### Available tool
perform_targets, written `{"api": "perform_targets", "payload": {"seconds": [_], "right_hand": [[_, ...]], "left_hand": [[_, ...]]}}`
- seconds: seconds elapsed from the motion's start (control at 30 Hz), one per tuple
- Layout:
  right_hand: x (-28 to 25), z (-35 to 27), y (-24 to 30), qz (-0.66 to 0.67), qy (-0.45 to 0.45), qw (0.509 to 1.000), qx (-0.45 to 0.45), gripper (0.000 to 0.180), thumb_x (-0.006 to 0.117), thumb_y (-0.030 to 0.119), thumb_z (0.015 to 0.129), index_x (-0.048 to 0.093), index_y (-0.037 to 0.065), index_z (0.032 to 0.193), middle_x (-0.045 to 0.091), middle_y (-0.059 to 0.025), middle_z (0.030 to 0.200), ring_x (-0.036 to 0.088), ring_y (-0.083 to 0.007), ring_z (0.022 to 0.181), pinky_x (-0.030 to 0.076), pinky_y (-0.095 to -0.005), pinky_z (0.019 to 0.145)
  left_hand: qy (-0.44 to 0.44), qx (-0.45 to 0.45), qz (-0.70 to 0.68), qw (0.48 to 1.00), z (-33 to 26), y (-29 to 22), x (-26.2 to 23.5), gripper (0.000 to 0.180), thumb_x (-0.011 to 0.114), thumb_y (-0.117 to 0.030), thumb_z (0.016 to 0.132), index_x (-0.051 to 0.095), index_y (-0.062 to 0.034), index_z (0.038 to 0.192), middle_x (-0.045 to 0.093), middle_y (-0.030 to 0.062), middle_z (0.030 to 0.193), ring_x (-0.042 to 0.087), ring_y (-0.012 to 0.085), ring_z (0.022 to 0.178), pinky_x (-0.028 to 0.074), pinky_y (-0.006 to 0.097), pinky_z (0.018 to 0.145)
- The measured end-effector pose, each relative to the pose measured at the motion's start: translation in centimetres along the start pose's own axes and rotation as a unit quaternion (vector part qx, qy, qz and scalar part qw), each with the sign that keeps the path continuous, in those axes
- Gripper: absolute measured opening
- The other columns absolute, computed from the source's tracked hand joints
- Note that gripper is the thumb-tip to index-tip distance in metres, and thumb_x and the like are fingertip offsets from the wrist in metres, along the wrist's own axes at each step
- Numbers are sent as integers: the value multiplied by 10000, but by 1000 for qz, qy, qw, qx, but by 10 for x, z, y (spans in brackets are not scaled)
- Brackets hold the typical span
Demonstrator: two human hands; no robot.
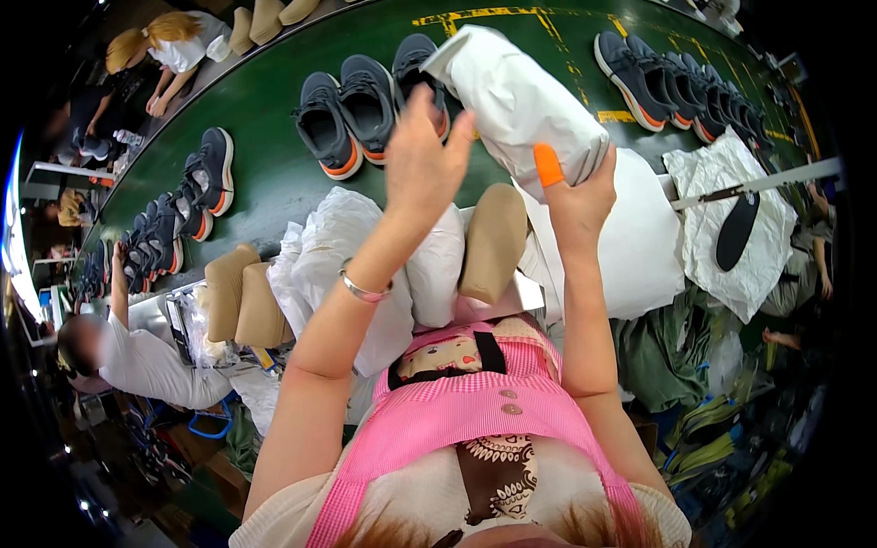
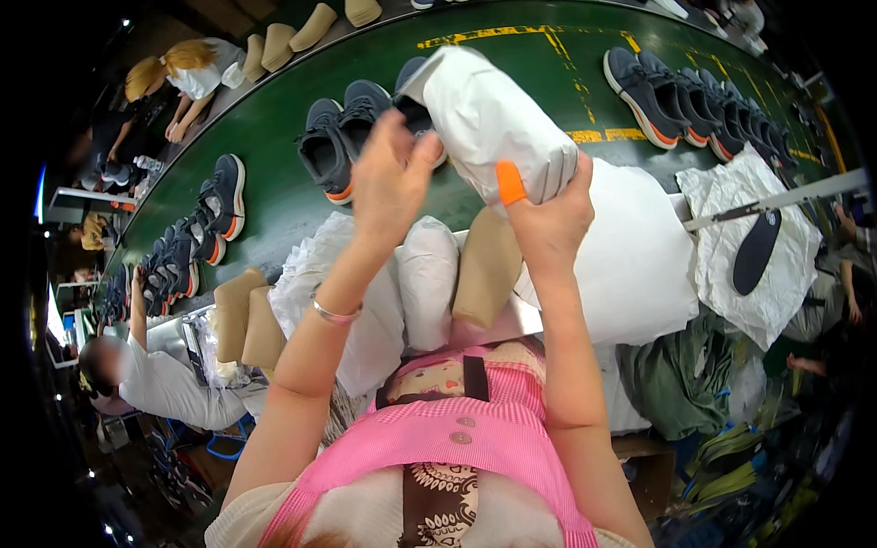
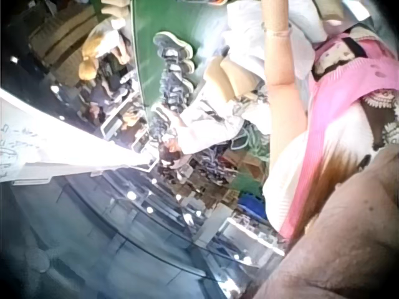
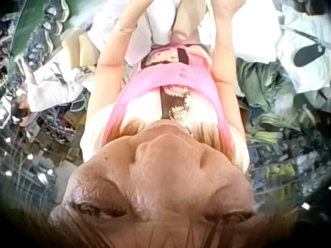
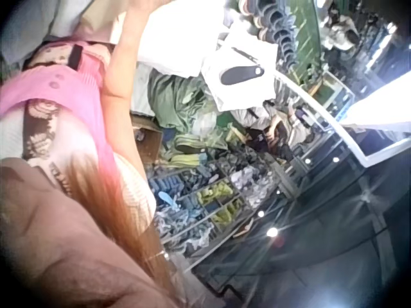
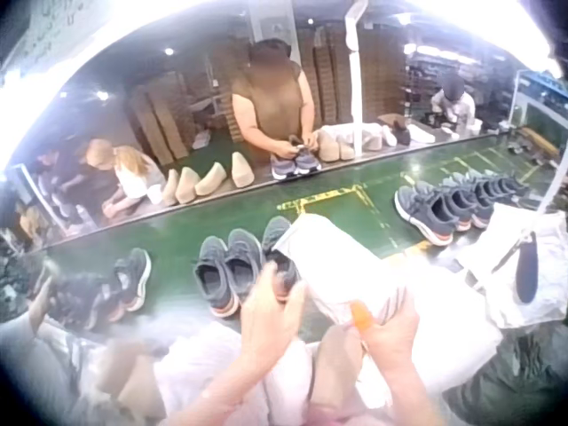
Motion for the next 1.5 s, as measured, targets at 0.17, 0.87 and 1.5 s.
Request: {"api": "perform_targets", "payload": {"seconds": [0.17,0.87,1.5], "right_hand": [[30,-25,17,27,88,996,-2,606,824,298,678,514,-17,1092,651,-158,861,640,-273,755,503,-346,705],[195,-43,-13,-125,312,941,-35,596,765,236,709,473,1,1172,600,-178,1034,600,-333,949,475,-376,819],[296,-70,-5,-226,269,916,-193,584,731,201,710,447,-66,1146,574,-203,996,551,-370,964,468,-422,802]], "left_hand": [[-19,167,90,982,50,35,-33,548,536,-409,911,500,-11,1285,555,208,1225,519,333,1137,384,362,985],[10,14,324,946,128,363,-86,712,708,-328,772,377,-312,1403,472,112,1303,573,350,1049,496,421,867],[73,-42,396,914,92,344,-64,404,606,-181,823,595,-216,1225,670,92,923,652,288,835,527,405,697]]}}
Point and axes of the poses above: each hand's wrist, its own z-axis towards the middle knuckle, its own x-axis out of the palm, y = z × x, the point moved 5 cm from there along z, towards the middle knuckle
